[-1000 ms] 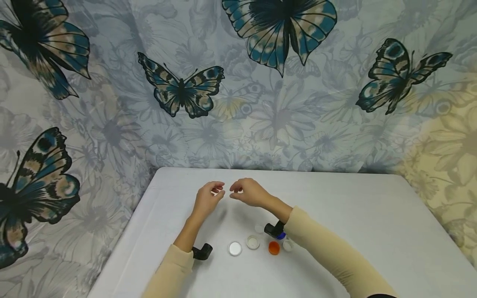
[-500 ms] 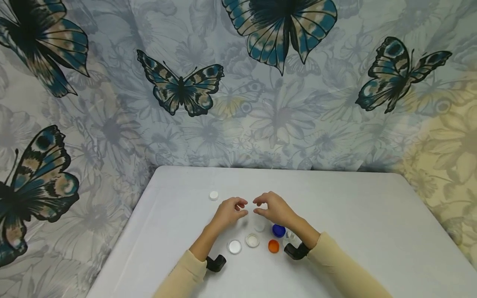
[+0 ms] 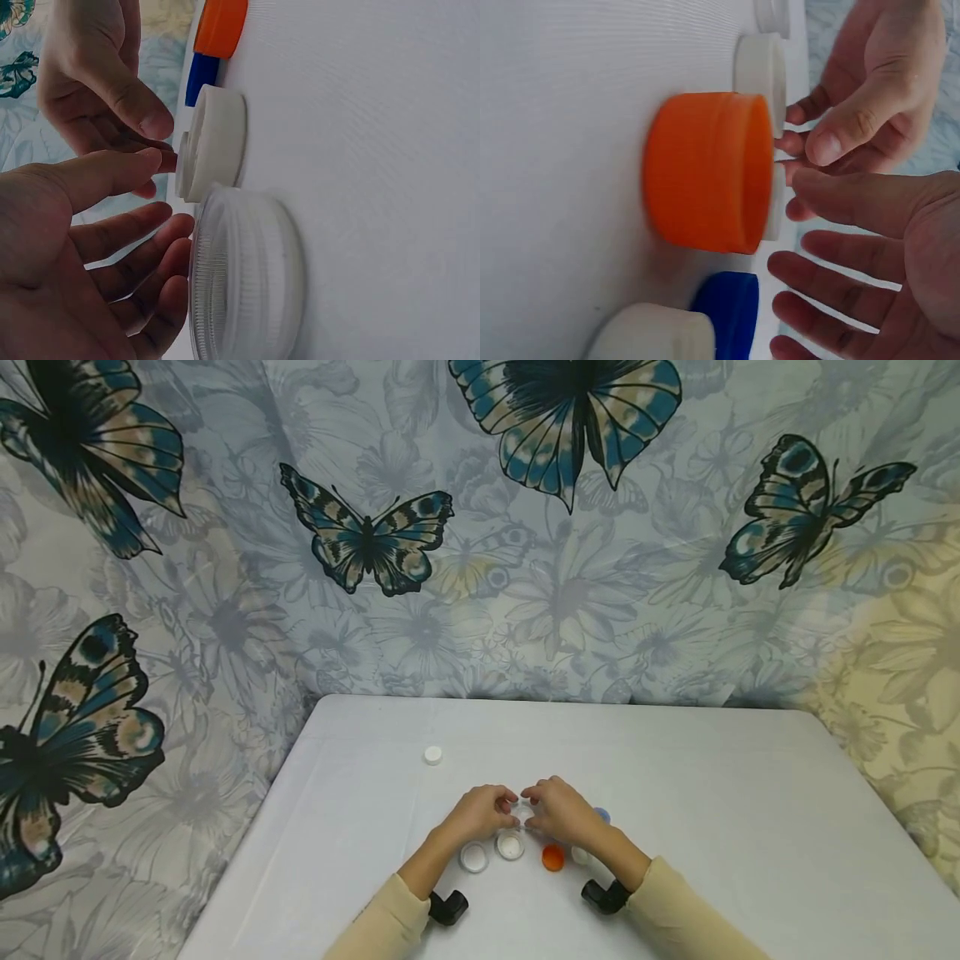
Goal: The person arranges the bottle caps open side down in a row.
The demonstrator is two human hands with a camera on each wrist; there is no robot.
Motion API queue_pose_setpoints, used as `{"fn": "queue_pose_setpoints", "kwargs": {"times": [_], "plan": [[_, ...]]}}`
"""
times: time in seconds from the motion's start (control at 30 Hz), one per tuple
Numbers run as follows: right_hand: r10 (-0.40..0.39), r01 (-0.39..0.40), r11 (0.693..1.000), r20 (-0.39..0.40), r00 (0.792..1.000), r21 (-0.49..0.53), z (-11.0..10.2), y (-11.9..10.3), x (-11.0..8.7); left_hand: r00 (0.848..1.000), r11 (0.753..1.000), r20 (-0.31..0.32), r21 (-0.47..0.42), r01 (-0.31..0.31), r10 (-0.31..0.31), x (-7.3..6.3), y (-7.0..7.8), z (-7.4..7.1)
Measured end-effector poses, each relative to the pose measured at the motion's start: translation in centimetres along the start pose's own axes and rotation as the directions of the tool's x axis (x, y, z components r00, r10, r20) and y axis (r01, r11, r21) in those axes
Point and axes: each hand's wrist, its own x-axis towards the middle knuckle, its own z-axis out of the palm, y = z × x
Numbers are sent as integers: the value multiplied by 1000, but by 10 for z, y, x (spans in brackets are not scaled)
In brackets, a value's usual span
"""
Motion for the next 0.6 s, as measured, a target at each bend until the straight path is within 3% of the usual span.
{"fn": "queue_pose_setpoints", "kwargs": {"times": [0.6], "plan": [[-55, 50, 997, -84, 995, -62, 11, 1, -7, 1000, 1000, -15, 22, 5, -4, 0, 3, 9]]}}
